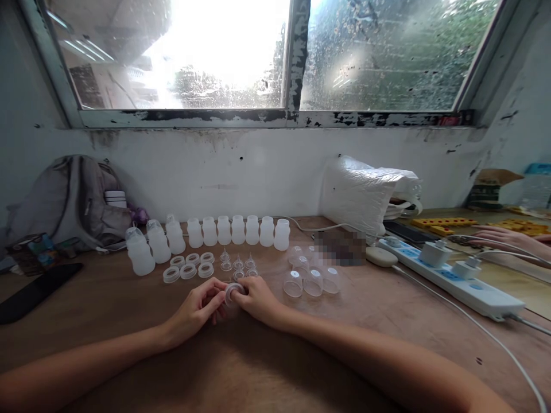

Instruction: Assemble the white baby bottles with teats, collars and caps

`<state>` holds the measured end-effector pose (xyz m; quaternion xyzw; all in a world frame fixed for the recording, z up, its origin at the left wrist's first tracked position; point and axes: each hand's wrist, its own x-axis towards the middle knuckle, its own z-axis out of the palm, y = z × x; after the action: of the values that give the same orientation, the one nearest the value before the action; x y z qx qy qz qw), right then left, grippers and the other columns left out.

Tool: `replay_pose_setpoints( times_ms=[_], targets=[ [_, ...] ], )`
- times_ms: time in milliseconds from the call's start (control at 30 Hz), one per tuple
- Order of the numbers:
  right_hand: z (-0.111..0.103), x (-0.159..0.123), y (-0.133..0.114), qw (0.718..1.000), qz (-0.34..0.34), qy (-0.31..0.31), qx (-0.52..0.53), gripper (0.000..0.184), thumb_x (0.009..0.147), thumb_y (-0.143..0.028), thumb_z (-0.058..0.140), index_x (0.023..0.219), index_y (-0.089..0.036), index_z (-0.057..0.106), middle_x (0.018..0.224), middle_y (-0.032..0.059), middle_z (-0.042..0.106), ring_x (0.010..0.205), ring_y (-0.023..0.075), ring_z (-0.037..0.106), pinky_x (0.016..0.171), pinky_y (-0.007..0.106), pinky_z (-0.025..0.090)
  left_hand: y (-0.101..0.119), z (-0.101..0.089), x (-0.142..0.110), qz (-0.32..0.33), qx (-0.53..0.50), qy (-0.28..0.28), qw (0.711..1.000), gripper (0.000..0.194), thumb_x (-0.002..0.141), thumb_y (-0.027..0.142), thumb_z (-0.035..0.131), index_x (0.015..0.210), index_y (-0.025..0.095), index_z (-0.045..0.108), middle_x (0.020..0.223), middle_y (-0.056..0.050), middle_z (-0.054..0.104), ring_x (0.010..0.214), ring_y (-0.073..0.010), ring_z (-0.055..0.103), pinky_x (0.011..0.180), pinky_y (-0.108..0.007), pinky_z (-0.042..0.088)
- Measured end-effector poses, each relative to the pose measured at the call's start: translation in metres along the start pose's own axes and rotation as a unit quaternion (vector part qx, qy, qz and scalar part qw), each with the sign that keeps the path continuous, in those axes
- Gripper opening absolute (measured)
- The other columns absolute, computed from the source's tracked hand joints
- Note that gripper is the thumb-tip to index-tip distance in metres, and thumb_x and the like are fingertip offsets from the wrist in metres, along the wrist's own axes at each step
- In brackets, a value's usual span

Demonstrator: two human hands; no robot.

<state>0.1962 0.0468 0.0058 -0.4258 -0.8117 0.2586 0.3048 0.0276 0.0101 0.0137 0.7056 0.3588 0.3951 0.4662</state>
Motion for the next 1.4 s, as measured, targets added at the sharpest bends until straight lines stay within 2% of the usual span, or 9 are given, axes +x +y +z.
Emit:
replay_pose_setpoints(
  times_ms=[267, 567, 767, 900, 1033, 1133, 1233, 1300, 1400],
  targets=[
    [0.003, -0.002, 0.001, 0.999, 0.009, -0.017, 0.032, 0.019, 0.07, -0.019, 0.042, 0.052, -0.015, 0.038, 0.05, -0.0051, 0.033, 0.05, 0.0068, 0.03, 0.045, 0.019, 0.023, 0.0, 0.0, -0.001, 0.007, 0.016, -0.003, 1.0, 0.026, 0.083, 0.038, 0.045, 0.088, 0.013, 0.052, 0.058, 0.0, 0.054, 0.047, -0.009, 0.051, 0.044, -0.02, 0.043],
    [0.003, -0.001, 0.001, 1.0, 0.01, -0.005, 0.0, 0.019, 0.065, -0.016, 0.043, 0.048, -0.015, 0.035, 0.047, -0.0053, 0.033, 0.048, 0.0065, 0.029, 0.045, 0.019, 0.022, -0.004, 0.003, -0.002, 0.015, 0.069, -0.016, 0.997, 0.023, 0.084, 0.036, 0.043, 0.089, 0.014, 0.05, 0.06, 0.001, 0.054, 0.049, -0.0089, 0.053, 0.042, -0.017, 0.041],
    [0.004, -0.002, 0.001, 1.0, 0.021, -0.002, 0.001, 0.018, 0.069, -0.017, 0.043, 0.051, -0.014, 0.044, 0.047, -0.0051, 0.038, 0.047, 0.0064, 0.033, 0.044, 0.019, 0.024, -0.011, 0.002, 0.006, -0.038, -0.009, -0.019, 0.999, 0.022, 0.082, 0.035, 0.046, 0.096, 0.019, 0.043, 0.07, 0.003, 0.05, 0.046, -0.008, 0.055, 0.033, -0.014, 0.038],
    [0.004, -0.002, 0.0, 1.0, 0.012, 0.001, -0.015, 0.02, 0.072, -0.017, 0.044, 0.053, -0.014, 0.047, 0.049, -0.0047, 0.04, 0.048, 0.0066, 0.034, 0.046, 0.019, 0.024, -0.015, 0.003, 0.007, -0.046, -0.02, -0.017, 0.999, 0.023, 0.08, 0.035, 0.048, 0.096, 0.019, 0.042, 0.071, 0.003, 0.049, 0.044, -0.0072, 0.054, 0.031, -0.012, 0.036],
    [0.0, -0.006, -0.004, 0.999, 0.01, 0.01, 0.038, 0.03, 0.081, -0.035, 0.044, 0.058, -0.015, 0.048, 0.053, -0.003, 0.044, 0.051, 0.0085, 0.038, 0.048, 0.02, 0.028, -0.016, 0.002, 0.01, -0.075, -0.077, 0.015, 0.994, 0.02, 0.082, 0.034, 0.04, 0.096, 0.019, 0.04, 0.075, 0.001, 0.051, 0.042, -0.0067, 0.053, 0.031, -0.013, 0.036],
    [-0.003, -0.009, -0.007, 0.993, -0.011, -0.001, 0.114, 0.034, 0.085, -0.043, 0.039, 0.068, -0.016, 0.05, 0.058, -0.0025, 0.047, 0.052, 0.0086, 0.041, 0.05, 0.021, 0.032, -0.015, 0.001, 0.013, -0.121, -0.137, 0.038, 0.982, 0.015, 0.081, 0.028, 0.038, 0.093, 0.019, 0.041, 0.074, 0.001, 0.052, 0.043, -0.0064, 0.054, 0.034, -0.013, 0.038],
    [-0.002, -0.01, -0.006, 0.986, -0.018, 0.049, 0.161, 0.027, 0.083, -0.044, 0.044, 0.089, -0.018, 0.048, 0.061, -0.0043, 0.044, 0.054, 0.0087, 0.04, 0.05, 0.02, 0.032, -0.016, 0.0, 0.015, -0.142, -0.171, 0.049, 0.974, 0.016, 0.078, 0.023, 0.039, 0.093, 0.018, 0.043, 0.075, 0.001, 0.053, 0.043, -0.0053, 0.053, 0.035, -0.013, 0.037],
    [-0.001, -0.009, -0.005, 0.984, -0.014, 0.068, 0.162, 0.029, 0.081, -0.043, 0.047, 0.096, -0.019, 0.047, 0.061, -0.005, 0.042, 0.054, 0.009, 0.039, 0.05, 0.02, 0.032, -0.017, -0.001, 0.015, -0.14, -0.176, 0.042, 0.973, 0.018, 0.077, 0.022, 0.038, 0.094, 0.019, 0.044, 0.072, 0.001, 0.052, 0.04, -0.0051, 0.051, 0.033, -0.012, 0.034],
    [0.0, -0.007, -0.004, 0.99, -0.029, 0.027, 0.132, 0.027, 0.084, -0.042, 0.043, 0.08, -0.017, 0.052, 0.061, -0.0036, 0.043, 0.056, 0.0092, 0.039, 0.053, 0.021, 0.032, -0.021, -0.003, 0.015, -0.133, -0.19, 0.021, 0.973, 0.02, 0.076, 0.022, 0.036, 0.095, 0.019, 0.044, 0.067, 0.002, 0.051, 0.036, -0.0054, 0.049, 0.029, -0.012, 0.031]
  ],
)
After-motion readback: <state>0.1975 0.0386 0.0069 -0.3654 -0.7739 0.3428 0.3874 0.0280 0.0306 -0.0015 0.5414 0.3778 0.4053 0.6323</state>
